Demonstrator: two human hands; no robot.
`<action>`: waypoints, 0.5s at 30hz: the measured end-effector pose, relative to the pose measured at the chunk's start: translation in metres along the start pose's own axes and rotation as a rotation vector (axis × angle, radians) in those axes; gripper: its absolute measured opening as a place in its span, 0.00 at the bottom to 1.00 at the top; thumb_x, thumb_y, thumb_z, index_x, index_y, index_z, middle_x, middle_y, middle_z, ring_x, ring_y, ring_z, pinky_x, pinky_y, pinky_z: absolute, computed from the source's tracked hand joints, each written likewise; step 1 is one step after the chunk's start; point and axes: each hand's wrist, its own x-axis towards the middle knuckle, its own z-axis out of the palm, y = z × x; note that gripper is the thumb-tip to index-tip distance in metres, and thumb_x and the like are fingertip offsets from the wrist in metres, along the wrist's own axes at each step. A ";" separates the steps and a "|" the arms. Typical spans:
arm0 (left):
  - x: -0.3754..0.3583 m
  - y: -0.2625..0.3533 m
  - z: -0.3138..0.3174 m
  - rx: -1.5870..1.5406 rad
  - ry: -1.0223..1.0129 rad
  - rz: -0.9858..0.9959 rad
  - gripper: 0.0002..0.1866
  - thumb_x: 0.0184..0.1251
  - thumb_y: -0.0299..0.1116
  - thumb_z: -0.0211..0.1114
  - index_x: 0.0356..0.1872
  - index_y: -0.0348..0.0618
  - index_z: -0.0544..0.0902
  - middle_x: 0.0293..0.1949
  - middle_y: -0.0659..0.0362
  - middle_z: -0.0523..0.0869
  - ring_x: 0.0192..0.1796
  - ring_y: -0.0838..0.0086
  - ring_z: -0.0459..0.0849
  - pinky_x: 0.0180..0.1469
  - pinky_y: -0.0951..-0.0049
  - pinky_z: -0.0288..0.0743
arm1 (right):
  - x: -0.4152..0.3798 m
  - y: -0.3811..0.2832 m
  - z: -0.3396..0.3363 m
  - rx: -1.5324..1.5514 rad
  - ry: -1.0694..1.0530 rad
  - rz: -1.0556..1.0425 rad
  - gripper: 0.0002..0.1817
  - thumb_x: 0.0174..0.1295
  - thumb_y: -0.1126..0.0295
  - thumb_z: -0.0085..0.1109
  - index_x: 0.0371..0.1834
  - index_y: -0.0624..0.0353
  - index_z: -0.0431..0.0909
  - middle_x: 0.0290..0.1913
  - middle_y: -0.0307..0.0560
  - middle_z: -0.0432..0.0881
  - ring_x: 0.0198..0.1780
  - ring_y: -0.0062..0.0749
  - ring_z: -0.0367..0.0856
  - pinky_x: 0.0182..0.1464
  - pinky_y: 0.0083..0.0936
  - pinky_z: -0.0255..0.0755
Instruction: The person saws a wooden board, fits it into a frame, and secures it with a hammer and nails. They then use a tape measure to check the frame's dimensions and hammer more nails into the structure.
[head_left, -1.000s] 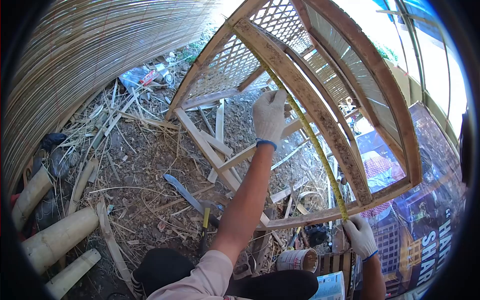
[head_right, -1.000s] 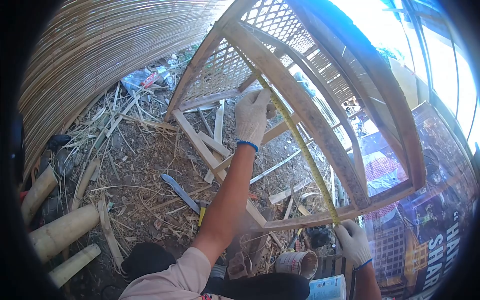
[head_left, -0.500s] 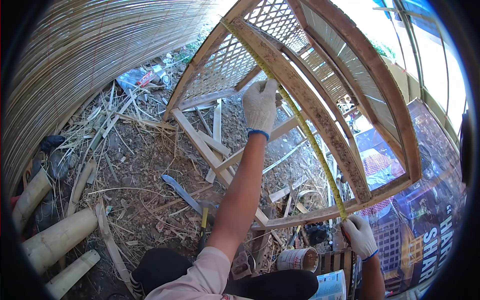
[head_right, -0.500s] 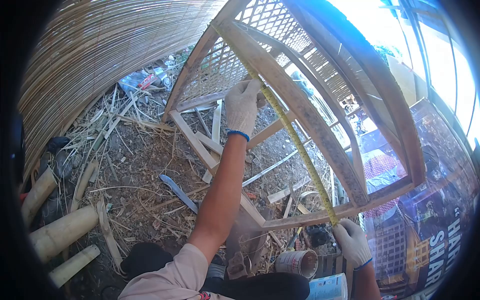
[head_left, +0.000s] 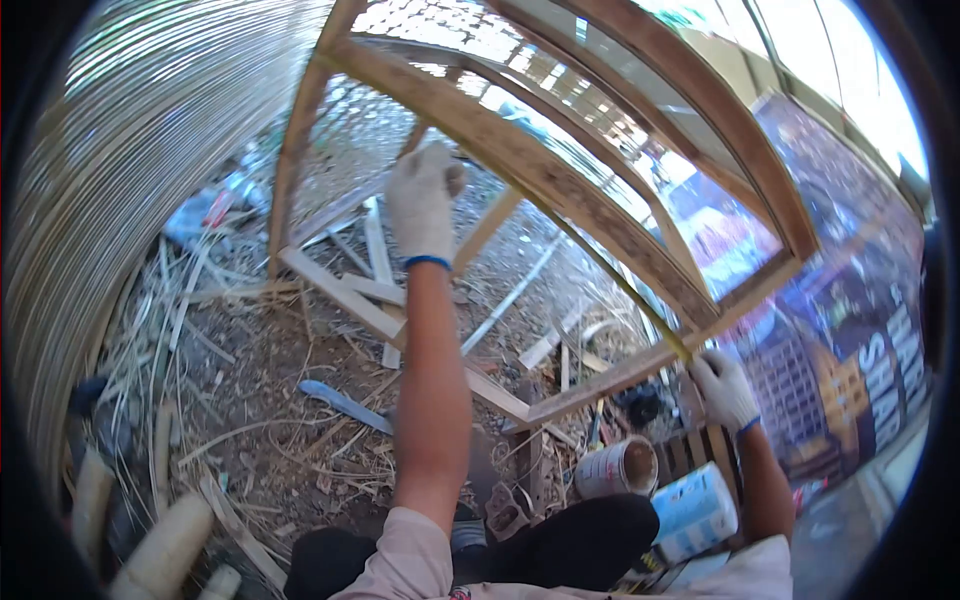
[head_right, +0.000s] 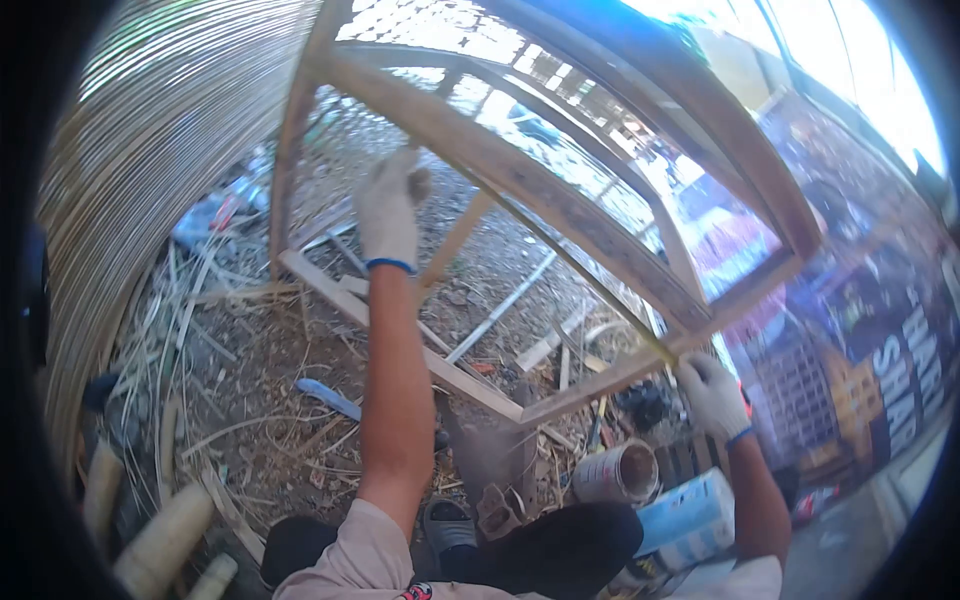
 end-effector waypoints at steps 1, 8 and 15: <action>-0.005 -0.001 0.001 -0.043 0.003 -0.021 0.15 0.74 0.38 0.70 0.45 0.31 0.86 0.33 0.57 0.88 0.31 0.77 0.86 0.34 0.78 0.81 | 0.002 0.021 0.000 -0.001 0.028 0.033 0.17 0.76 0.60 0.58 0.46 0.65 0.84 0.35 0.47 0.84 0.39 0.29 0.81 0.47 0.33 0.76; -0.042 -0.034 -0.026 -0.091 0.044 -0.159 0.18 0.76 0.41 0.71 0.54 0.37 0.85 0.51 0.57 0.86 0.46 0.72 0.87 0.46 0.73 0.82 | 0.003 0.100 -0.005 -0.044 0.281 0.056 0.16 0.76 0.62 0.58 0.43 0.66 0.86 0.29 0.48 0.85 0.33 0.31 0.83 0.42 0.35 0.77; -0.082 -0.051 -0.056 -0.068 0.112 -0.253 0.19 0.77 0.43 0.71 0.57 0.39 0.84 0.52 0.59 0.85 0.46 0.76 0.84 0.49 0.73 0.80 | 0.001 0.108 -0.010 -0.101 0.347 0.018 0.14 0.74 0.64 0.60 0.45 0.66 0.86 0.33 0.57 0.85 0.36 0.46 0.85 0.44 0.41 0.76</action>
